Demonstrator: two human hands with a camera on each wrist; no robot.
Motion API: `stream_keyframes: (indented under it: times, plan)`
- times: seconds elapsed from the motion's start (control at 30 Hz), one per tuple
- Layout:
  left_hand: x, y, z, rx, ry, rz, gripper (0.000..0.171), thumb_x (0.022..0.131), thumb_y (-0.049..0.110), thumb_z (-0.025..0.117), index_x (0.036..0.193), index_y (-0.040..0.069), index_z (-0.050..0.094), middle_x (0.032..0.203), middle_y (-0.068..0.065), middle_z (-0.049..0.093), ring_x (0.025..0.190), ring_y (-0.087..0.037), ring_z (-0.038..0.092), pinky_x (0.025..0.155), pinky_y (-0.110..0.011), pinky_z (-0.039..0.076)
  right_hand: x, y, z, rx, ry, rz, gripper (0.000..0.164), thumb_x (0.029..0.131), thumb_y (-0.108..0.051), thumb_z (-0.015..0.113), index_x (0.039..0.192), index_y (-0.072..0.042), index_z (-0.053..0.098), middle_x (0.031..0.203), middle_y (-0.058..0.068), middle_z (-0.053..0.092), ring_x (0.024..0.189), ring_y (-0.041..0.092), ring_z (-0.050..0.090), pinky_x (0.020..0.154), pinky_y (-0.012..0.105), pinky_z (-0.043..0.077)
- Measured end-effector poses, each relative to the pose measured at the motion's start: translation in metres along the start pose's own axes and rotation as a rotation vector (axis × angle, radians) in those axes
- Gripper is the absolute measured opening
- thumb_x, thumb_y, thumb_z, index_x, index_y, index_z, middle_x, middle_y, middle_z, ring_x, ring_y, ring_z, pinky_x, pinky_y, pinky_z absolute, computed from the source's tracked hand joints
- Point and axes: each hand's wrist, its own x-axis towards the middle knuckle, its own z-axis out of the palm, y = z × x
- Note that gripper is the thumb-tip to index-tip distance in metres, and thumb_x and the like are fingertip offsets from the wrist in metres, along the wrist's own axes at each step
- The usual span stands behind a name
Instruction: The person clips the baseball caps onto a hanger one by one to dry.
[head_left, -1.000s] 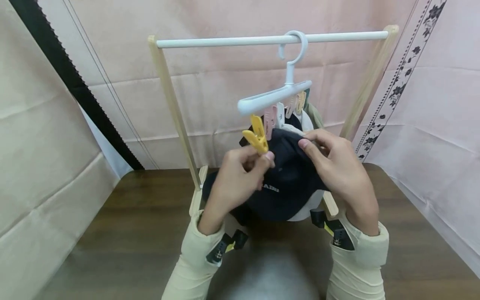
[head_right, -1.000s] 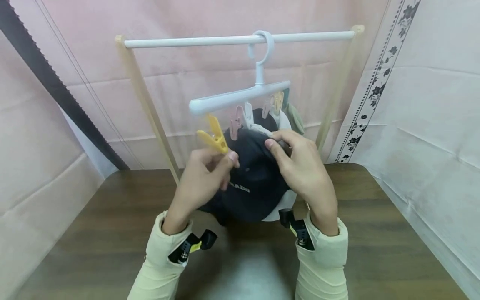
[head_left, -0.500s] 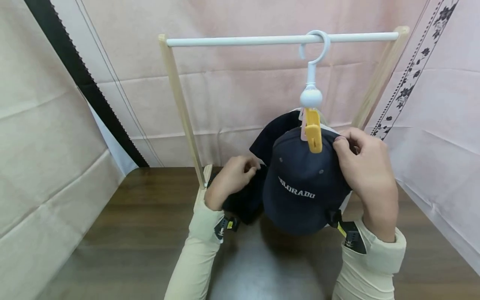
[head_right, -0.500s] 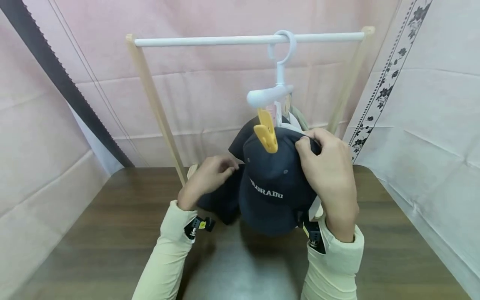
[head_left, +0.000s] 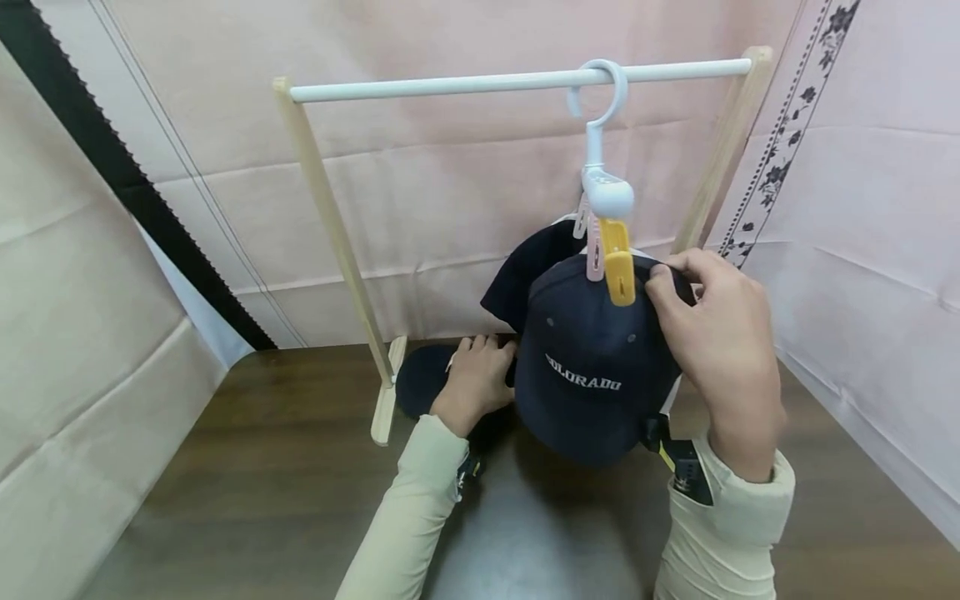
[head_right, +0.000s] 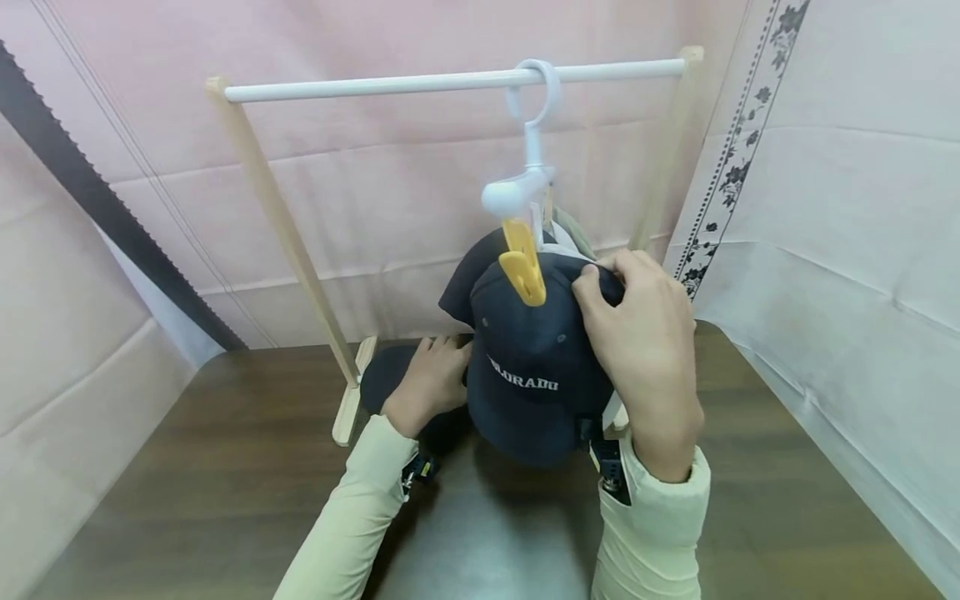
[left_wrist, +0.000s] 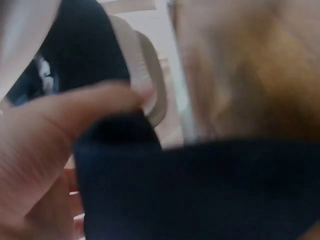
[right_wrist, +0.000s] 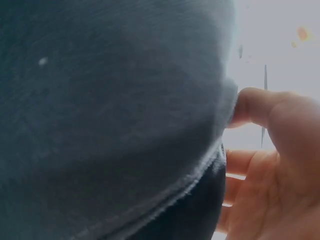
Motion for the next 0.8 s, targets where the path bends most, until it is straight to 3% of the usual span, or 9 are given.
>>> stream_keyframes:
  times: [0.1, 0.23, 0.37, 0.53, 0.63, 0.8]
  plan:
    - [-0.003, -0.002, 0.002, 0.028, 0.016, -0.019, 0.043, 0.097, 0.036, 0.075, 0.135, 0.016, 0.067, 0.12, -0.01, 0.071, 0.111, -0.03, 0.065, 0.094, -0.046, 0.047, 0.001, -0.002, 0.001, 0.015, 0.001, -0.03, 0.037, 0.106, -0.031, 0.051, 0.113, -0.003, 0.074, 0.122, 0.018, 0.069, 0.118, 0.041, 0.06, 0.101, 0.057, 0.045]
    - [-0.007, -0.009, -0.001, -0.039, 0.037, -0.032, 0.011, 0.095, 0.024, 0.075, 0.095, 0.017, 0.067, 0.084, -0.002, 0.067, 0.081, -0.026, 0.067, 0.08, -0.043, 0.051, 0.0, -0.004, 0.002, 0.029, -0.013, -0.049, 0.035, 0.106, -0.03, 0.053, 0.112, -0.003, 0.074, 0.122, 0.017, 0.069, 0.117, 0.042, 0.059, 0.101, 0.057, 0.044]
    - [-0.011, -0.015, -0.009, -0.131, 0.091, -0.056, 0.031, 0.094, 0.024, 0.074, 0.071, 0.017, 0.054, 0.064, 0.001, 0.052, 0.061, -0.021, 0.058, 0.062, -0.041, 0.05, 0.0, -0.005, 0.002, 0.046, -0.042, -0.044, 0.036, 0.107, -0.032, 0.054, 0.112, -0.003, 0.074, 0.124, 0.017, 0.068, 0.12, 0.042, 0.058, 0.103, 0.058, 0.044]
    - [-0.017, -0.023, -0.023, -0.208, 0.156, -0.075, 0.021, 0.09, 0.019, 0.074, 0.077, 0.016, 0.057, 0.066, 0.002, 0.054, 0.06, -0.018, 0.057, 0.059, -0.038, 0.049, 0.0, -0.004, 0.001, 0.051, -0.065, -0.07, 0.035, 0.107, -0.031, 0.056, 0.116, -0.003, 0.074, 0.126, 0.018, 0.067, 0.117, 0.044, 0.058, 0.102, 0.059, 0.043]
    - [-0.02, -0.027, -0.035, -0.239, 0.18, -0.091, 0.015, 0.092, 0.019, 0.075, 0.085, 0.017, 0.062, 0.072, 0.003, 0.059, 0.063, -0.018, 0.059, 0.06, -0.037, 0.05, -0.001, -0.001, 0.0, 0.057, -0.072, -0.096, 0.034, 0.108, -0.03, 0.057, 0.117, -0.002, 0.073, 0.126, 0.019, 0.066, 0.115, 0.044, 0.057, 0.1, 0.059, 0.043]
    - [-0.027, -0.031, -0.056, -0.269, 0.218, -0.138, 0.012, 0.094, 0.021, 0.076, 0.086, 0.016, 0.068, 0.069, 0.002, 0.06, 0.063, -0.019, 0.061, 0.059, -0.037, 0.05, 0.0, 0.0, 0.0, 0.09, -0.063, -0.128, 0.03, 0.108, -0.027, 0.058, 0.118, -0.004, 0.074, 0.124, 0.017, 0.066, 0.117, 0.04, 0.058, 0.101, 0.058, 0.044]
